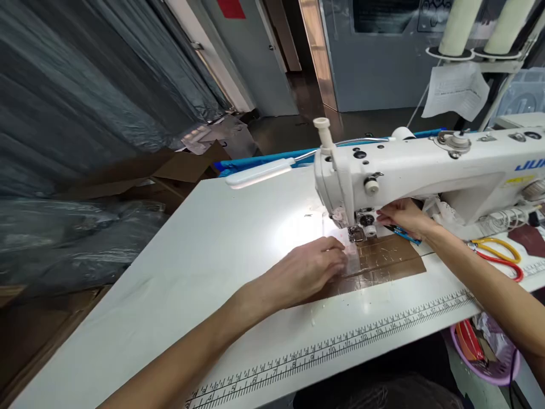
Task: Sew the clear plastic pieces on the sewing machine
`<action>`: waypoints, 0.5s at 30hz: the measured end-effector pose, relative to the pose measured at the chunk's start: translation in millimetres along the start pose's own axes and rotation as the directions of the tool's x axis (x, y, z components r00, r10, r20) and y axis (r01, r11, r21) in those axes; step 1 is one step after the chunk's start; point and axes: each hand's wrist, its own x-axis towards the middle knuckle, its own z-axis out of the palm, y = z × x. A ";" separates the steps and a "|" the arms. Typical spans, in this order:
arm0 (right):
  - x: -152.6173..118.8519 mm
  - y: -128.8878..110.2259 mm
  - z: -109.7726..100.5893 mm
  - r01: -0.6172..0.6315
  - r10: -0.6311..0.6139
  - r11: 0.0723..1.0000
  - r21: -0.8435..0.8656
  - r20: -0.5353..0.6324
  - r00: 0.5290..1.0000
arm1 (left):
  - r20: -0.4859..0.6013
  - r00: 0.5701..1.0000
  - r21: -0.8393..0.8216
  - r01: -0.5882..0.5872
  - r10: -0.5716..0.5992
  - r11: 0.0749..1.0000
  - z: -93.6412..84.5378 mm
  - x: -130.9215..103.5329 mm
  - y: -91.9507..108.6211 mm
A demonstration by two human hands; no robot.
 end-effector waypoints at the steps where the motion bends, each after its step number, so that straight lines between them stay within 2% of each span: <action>1: -6.2 2.4 1.5 -0.028 0.028 1.000 -0.008 0.024 0.999 | 0.006 0.999 -0.008 -0.039 0.039 0.999 6.8 0.0 2.3; 3: -18.9 5.7 6.2 -0.083 0.085 0.996 -0.029 0.092 0.992 | -0.011 0.996 -0.059 -0.090 0.090 0.994 17.9 -0.7 0.2; 5: -28.2 6.6 11.8 -0.085 0.099 0.993 -0.086 0.167 0.981 | -0.051 0.992 -0.141 -0.123 0.117 0.982 25.0 -2.0 -7.3; 7: -32.4 6.3 17.3 0.008 0.045 0.971 -0.240 0.217 0.975 | -0.106 0.986 -0.203 -0.148 0.128 0.968 29.4 -3.4 -14.6; 10: -33.1 8.6 24.1 0.163 -0.057 0.853 -0.495 0.222 0.973 | -0.174 0.975 -0.213 -0.174 0.138 0.961 34.5 -4.6 -19.1; 13: -35.9 16.4 27.9 0.207 -0.142 0.798 -0.566 0.159 0.977 | -0.226 0.962 -0.178 -0.198 0.156 0.964 38.6 -4.3 -17.7; 15: -40.8 21.8 28.1 0.292 -0.233 0.776 -0.559 0.175 0.957 | -0.265 0.950 -0.164 -0.212 0.165 0.963 39.6 -3.9 -16.1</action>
